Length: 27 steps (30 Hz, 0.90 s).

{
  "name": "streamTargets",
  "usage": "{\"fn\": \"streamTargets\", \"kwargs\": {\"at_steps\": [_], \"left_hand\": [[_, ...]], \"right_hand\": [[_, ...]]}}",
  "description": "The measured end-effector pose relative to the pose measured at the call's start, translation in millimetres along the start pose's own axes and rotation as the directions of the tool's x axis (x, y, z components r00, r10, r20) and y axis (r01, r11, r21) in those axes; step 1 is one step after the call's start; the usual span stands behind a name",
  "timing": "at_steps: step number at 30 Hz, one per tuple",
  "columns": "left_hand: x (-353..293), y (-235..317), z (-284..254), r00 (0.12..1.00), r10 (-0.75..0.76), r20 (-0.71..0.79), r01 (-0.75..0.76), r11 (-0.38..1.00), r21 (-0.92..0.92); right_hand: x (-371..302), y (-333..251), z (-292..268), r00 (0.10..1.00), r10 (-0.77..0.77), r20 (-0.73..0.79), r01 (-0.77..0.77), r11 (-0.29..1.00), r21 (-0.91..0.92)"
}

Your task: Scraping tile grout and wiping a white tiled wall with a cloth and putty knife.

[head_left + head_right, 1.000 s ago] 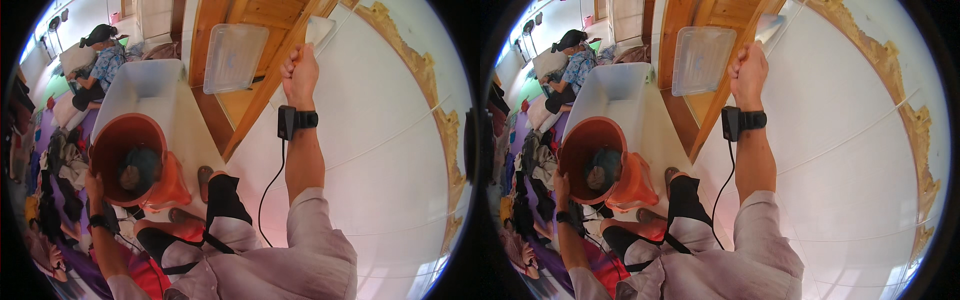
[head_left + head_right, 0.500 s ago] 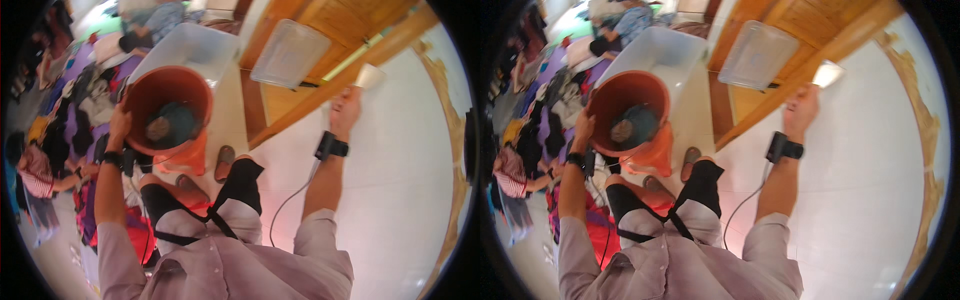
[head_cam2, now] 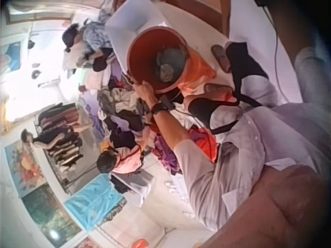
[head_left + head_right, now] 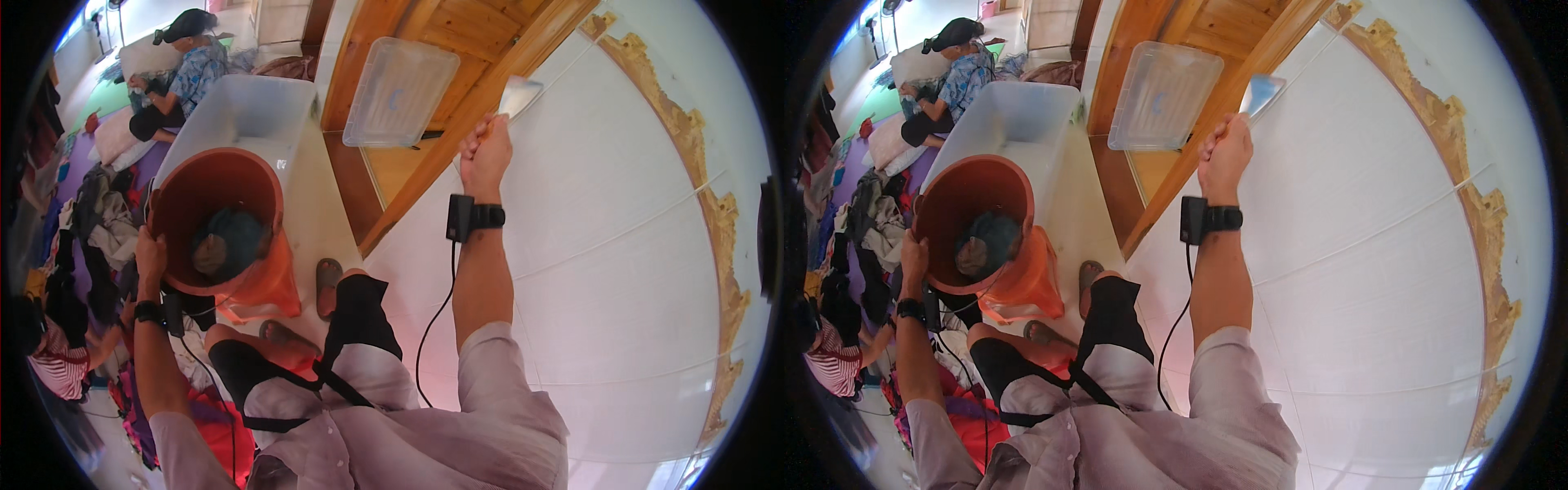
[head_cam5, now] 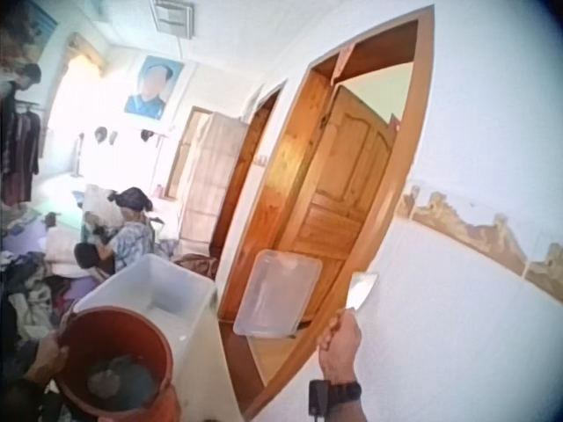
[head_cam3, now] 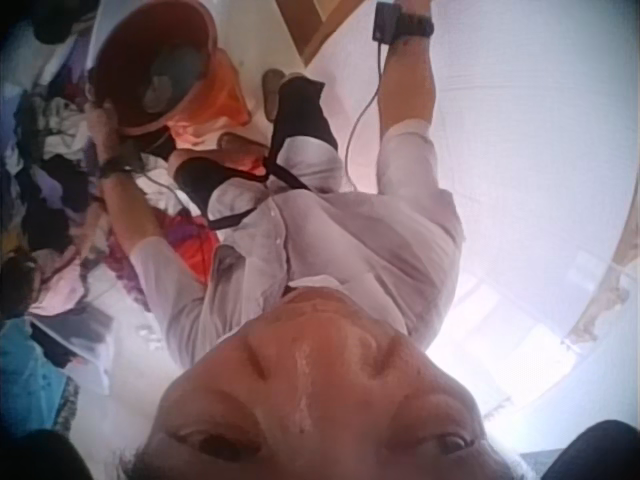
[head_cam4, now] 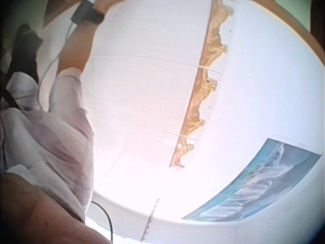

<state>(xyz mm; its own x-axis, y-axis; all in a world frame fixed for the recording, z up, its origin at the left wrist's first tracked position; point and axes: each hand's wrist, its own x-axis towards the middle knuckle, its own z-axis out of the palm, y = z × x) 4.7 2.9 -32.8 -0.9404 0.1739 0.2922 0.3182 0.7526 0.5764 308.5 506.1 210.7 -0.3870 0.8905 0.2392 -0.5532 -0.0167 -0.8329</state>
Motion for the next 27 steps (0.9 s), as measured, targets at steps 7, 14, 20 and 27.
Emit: {"fn": "streamTargets", "kwargs": {"at_steps": [7, 14, 20, 27], "left_hand": [[2, 1, 1, 1.0, 0.003, 0.008, -0.003, 1.0, -0.018], [4, 0, -3, 0.997, 0.014, 0.074, -0.01, 0.999, -0.053], [3, -6, 1, 0.998, 0.009, 0.056, -0.005, 0.998, -0.063], [4, -12, 5, 0.998, 0.012, 0.063, -0.009, 0.998, -0.058]], "right_hand": [[-8, 16, -13, 0.998, 0.034, 0.053, -0.035, 0.999, 0.029], [11, -11, 8, 0.998, -0.024, 0.064, 0.025, 1.0, -0.011], [9, -3, 2, 0.999, 0.029, 0.026, -0.027, 0.997, -0.078], [4, 2, 2, 0.999, 0.04, 0.027, -0.04, 0.999, -0.022]]}}
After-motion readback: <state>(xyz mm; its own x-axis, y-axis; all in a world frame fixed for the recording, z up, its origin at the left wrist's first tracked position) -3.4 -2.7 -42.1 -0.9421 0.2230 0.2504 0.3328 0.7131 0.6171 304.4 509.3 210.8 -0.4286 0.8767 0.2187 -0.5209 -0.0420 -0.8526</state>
